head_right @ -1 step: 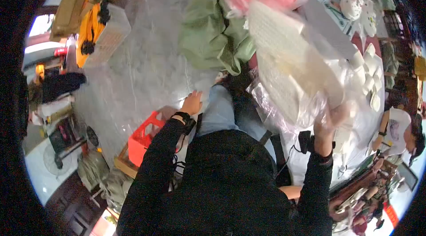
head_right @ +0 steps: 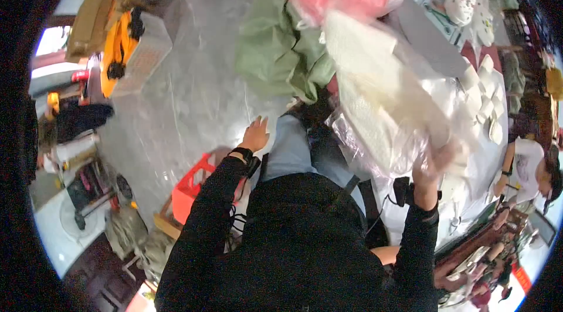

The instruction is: Inspecting, cleaning, and packing finished white slippers into plastic bags.

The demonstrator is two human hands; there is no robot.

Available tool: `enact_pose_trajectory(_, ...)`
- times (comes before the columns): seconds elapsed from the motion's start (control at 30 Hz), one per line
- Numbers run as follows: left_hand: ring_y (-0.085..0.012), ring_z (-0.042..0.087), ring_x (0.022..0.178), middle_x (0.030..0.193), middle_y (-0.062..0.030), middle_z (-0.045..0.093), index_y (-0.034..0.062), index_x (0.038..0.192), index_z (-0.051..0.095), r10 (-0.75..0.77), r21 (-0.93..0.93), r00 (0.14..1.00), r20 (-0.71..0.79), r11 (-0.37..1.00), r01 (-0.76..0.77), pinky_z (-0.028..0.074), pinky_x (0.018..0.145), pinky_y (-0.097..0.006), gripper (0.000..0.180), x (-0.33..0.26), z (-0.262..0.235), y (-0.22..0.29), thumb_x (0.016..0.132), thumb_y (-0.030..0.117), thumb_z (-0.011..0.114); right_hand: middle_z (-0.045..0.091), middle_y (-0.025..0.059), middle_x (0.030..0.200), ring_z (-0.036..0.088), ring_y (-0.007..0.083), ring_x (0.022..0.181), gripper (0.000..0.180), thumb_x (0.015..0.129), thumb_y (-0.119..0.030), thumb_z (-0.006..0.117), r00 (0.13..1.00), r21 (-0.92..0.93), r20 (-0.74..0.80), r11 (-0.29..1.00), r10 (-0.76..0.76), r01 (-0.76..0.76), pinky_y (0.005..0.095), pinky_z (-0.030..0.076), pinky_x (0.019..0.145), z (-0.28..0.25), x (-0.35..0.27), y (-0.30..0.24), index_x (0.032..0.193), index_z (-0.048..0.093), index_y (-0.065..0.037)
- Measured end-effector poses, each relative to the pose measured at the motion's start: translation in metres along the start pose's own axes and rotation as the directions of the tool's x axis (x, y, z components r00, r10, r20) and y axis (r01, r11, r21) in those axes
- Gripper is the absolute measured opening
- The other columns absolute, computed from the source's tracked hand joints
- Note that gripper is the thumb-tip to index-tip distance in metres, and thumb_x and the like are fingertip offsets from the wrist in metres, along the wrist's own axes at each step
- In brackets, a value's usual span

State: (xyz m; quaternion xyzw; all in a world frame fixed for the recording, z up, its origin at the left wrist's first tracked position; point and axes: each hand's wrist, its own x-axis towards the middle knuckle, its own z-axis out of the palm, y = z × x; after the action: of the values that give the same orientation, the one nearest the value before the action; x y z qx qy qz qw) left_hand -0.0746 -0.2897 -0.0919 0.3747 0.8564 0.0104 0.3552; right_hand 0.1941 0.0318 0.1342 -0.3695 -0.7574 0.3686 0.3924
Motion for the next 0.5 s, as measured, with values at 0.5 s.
enact_pose_trajectory(0.5,-0.0218,0.034,0.120,0.120,-0.0043,0.049,0.0152,0.103,0.061,0.658,0.790,0.743,0.122,0.389,-0.474,0.001,0.107,-0.039,0.029,0.203,-0.118,0.029,0.086,0.022,0.039,0.055,0.0172,0.106,0.053,0.0265,0.100,0.030,0.079,-0.009,0.051,0.974,-0.051,0.228,0.999,0.014,-0.002,0.0367,0.042,0.084,0.107,-0.009,-0.090,0.106,0.052,0.003)
